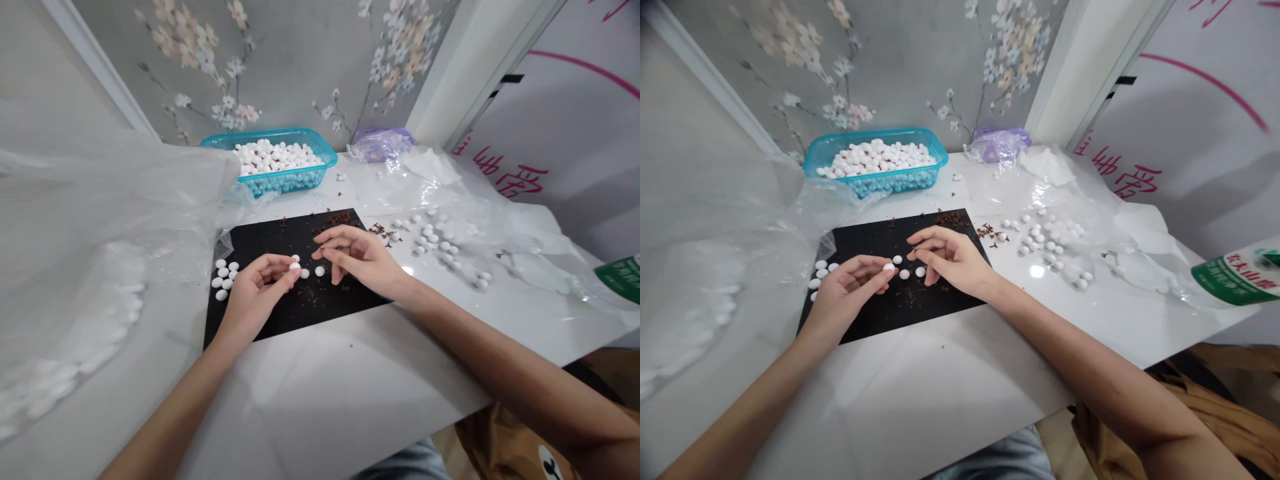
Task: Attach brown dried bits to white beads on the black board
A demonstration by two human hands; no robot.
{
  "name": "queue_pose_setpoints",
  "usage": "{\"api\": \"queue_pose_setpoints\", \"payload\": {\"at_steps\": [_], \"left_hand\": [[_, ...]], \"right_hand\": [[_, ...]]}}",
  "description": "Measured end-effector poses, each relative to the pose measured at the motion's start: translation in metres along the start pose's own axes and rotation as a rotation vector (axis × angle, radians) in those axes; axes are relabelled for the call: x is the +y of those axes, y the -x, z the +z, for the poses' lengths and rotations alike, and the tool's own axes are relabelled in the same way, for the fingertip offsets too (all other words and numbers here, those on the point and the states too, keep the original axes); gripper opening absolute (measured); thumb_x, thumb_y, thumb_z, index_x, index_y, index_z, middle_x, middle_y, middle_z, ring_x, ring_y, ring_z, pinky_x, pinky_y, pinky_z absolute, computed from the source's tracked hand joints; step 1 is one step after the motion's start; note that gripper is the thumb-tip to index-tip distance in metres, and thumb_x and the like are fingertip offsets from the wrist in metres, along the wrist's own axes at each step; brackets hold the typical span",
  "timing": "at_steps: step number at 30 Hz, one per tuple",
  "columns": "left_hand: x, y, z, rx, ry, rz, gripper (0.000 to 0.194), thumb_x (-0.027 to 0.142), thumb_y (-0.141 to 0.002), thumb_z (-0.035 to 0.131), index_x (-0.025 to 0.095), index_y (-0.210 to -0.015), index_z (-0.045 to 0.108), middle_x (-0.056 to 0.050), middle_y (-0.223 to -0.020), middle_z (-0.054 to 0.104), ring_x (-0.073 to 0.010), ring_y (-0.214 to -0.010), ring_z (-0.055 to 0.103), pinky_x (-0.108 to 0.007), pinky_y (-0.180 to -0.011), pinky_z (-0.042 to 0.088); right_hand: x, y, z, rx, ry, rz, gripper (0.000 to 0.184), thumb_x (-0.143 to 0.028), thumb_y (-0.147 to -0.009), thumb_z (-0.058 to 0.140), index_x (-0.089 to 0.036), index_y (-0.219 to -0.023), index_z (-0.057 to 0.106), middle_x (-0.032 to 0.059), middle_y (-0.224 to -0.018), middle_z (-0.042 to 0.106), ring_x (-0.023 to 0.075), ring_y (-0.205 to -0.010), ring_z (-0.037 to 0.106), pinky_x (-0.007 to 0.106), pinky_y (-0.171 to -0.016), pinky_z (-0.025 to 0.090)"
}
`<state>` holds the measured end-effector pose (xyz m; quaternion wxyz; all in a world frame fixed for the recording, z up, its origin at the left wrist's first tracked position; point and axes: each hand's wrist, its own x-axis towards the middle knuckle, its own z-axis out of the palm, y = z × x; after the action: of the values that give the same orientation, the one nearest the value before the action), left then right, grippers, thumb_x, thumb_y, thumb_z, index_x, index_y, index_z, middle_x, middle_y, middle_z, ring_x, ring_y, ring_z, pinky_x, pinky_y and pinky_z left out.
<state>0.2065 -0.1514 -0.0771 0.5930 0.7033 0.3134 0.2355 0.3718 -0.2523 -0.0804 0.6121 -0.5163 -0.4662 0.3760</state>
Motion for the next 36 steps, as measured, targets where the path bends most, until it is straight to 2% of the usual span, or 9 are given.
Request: {"api": "queue_pose_setpoints", "payload": {"at_steps": [7, 13, 20, 26, 28, 32, 36], "left_hand": [[0.003, 0.000, 0.001, -0.009, 0.065, -0.036, 0.026, 0.037, -0.070, 0.069, 0.019, -0.087, 0.063, -0.003, -0.081, 0.070, -0.0142, -0.072, 0.064, -0.026, -0.067, 0.053], [0.004, 0.002, 0.002, -0.074, 0.142, -0.083, 0.024, 0.033, -0.069, 0.071, 0.019, -0.086, 0.065, -0.002, -0.081, 0.070, -0.0111, -0.069, 0.062, -0.023, -0.068, 0.052], [0.006, 0.003, 0.004, -0.138, 0.210, -0.149, 0.025, 0.034, -0.070, 0.070, 0.020, -0.090, 0.065, -0.001, -0.086, 0.070, -0.0105, -0.069, 0.063, -0.023, -0.070, 0.052], [0.008, 0.004, 0.005, -0.198, 0.205, -0.157, 0.023, 0.033, -0.069, 0.070, 0.019, -0.087, 0.066, -0.003, -0.086, 0.070, -0.0127, -0.073, 0.063, -0.024, -0.070, 0.051], [0.009, 0.004, 0.005, -0.211, 0.220, -0.182, 0.024, 0.033, -0.069, 0.071, 0.018, -0.088, 0.066, -0.003, -0.084, 0.070, -0.0128, -0.074, 0.063, -0.024, -0.071, 0.051], [0.011, 0.004, 0.005, -0.196, 0.277, -0.234, 0.025, 0.032, -0.068, 0.072, 0.019, -0.089, 0.066, 0.000, -0.078, 0.068, -0.0103, -0.070, 0.062, -0.022, -0.071, 0.049], [0.011, 0.003, 0.004, -0.209, 0.280, -0.247, 0.025, 0.032, -0.069, 0.072, 0.020, -0.090, 0.066, 0.000, -0.082, 0.069, -0.0091, -0.070, 0.061, -0.020, -0.070, 0.048]], "right_hand": [[-0.004, 0.002, 0.003, 0.040, 0.038, 0.039, 0.031, -0.042, -0.077, 0.070, -0.014, -0.087, 0.061, 0.0059, -0.086, 0.066, 0.0107, -0.048, 0.060, 0.018, -0.043, 0.050], [-0.004, 0.006, 0.004, 0.049, 0.030, 0.003, 0.030, -0.042, -0.083, 0.064, -0.015, -0.095, 0.061, 0.0076, -0.097, 0.065, 0.0134, -0.053, 0.064, 0.018, -0.041, 0.049], [-0.004, 0.009, 0.011, 0.058, 0.144, -0.121, 0.019, -0.034, -0.085, 0.063, -0.016, -0.089, 0.061, 0.0016, -0.084, 0.062, 0.0069, -0.046, 0.056, 0.017, -0.041, 0.043], [-0.005, 0.009, 0.013, 0.013, 0.058, -0.038, 0.019, -0.031, -0.079, 0.070, -0.015, -0.084, 0.061, -0.0020, -0.063, 0.059, 0.0070, -0.045, 0.052, 0.015, -0.042, 0.041], [-0.005, 0.009, 0.012, 0.008, 0.051, -0.047, 0.019, -0.030, -0.079, 0.070, -0.013, -0.084, 0.064, -0.0006, -0.064, 0.060, 0.0070, -0.045, 0.052, 0.015, -0.042, 0.042], [-0.005, 0.008, 0.011, 0.002, 0.056, -0.098, 0.017, -0.028, -0.081, 0.068, -0.012, -0.088, 0.067, 0.0046, -0.081, 0.065, 0.0062, -0.046, 0.053, 0.017, -0.042, 0.043], [-0.004, 0.009, 0.012, 0.025, 0.039, -0.067, 0.015, -0.025, -0.082, 0.067, -0.012, -0.089, 0.066, 0.0013, -0.067, 0.063, 0.0061, -0.044, 0.051, 0.015, -0.042, 0.041]]}}
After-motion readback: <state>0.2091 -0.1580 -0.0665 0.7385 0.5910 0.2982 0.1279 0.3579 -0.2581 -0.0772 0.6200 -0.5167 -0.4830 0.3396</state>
